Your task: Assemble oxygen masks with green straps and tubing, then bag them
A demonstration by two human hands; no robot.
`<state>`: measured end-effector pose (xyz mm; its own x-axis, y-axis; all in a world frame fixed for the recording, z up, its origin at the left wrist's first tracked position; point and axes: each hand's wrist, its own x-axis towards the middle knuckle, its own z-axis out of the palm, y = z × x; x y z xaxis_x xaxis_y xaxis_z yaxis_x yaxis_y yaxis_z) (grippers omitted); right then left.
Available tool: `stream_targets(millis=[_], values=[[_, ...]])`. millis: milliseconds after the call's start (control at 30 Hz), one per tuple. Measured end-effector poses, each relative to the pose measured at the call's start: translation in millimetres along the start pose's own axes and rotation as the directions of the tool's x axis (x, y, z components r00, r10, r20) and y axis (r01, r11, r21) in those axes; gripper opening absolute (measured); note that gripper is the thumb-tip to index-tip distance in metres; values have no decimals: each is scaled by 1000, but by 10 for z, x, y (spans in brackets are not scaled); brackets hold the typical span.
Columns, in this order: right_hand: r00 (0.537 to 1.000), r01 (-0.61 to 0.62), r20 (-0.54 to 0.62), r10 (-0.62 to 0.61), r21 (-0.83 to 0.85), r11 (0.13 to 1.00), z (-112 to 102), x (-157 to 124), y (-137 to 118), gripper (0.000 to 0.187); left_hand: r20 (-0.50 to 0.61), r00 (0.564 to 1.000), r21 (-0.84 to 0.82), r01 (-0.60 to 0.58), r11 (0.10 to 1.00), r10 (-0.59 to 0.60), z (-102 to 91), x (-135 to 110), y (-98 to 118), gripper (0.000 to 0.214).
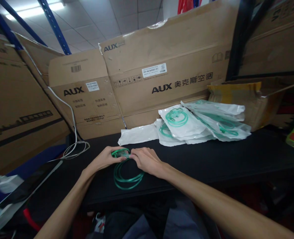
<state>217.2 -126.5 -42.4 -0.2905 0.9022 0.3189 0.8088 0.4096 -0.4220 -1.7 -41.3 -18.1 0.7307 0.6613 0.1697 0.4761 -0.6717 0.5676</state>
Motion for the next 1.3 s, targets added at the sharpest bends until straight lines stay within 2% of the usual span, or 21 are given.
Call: stream_targets(millis=[167, 300, 433, 533, 633, 933, 1100, 1200, 1267, 1300], values=[[1000, -5, 7, 6, -15, 1000, -3, -3, 4, 22, 32, 999, -25, 29, 999, -28, 4, 36, -16, 37], [999, -44, 2, 44, -30, 999, 9, 15, 25, 27, -44, 999, -7, -23, 1000, 22, 36, 49, 26, 31], [995, -100, -14, 99, -38, 994, 10, 13, 69, 35, -125, 991, 34, -50, 998, 54, -67, 5, 8, 24], [992, -126, -34, 125, -44, 991, 5, -9, 86, 35, -192, 981, 57, -3, 998, 14, -186, -52, -53, 28], [991, -127, -55, 125, -44, 991, 11, -19, 76, 28, -218, 975, 69, 49, 996, -33, -226, -82, -77, 35], [981, -114, -156, 117, 33, 993, 71, 22, 159, 24, -387, 914, 57, 155, 986, -121, -158, -184, 25, 46], [967, -127, -219, 133, 40, 991, 5, -48, 213, 25, -402, 896, 16, 212, 977, -188, -110, -339, -37, 51], [961, -83, -261, 87, 25, 996, -60, -199, 164, 31, -381, 895, 26, 260, 965, -231, -64, -401, -119, 54], [961, 21, -275, -24, -14, 1000, -85, -347, 110, 32, -371, 896, 39, 277, 960, -243, -38, -422, -175, 54], [965, 83, -246, -88, -31, 996, -86, -427, 84, 32, -371, 897, 47, 276, 960, -240, -29, -427, -196, 53]])
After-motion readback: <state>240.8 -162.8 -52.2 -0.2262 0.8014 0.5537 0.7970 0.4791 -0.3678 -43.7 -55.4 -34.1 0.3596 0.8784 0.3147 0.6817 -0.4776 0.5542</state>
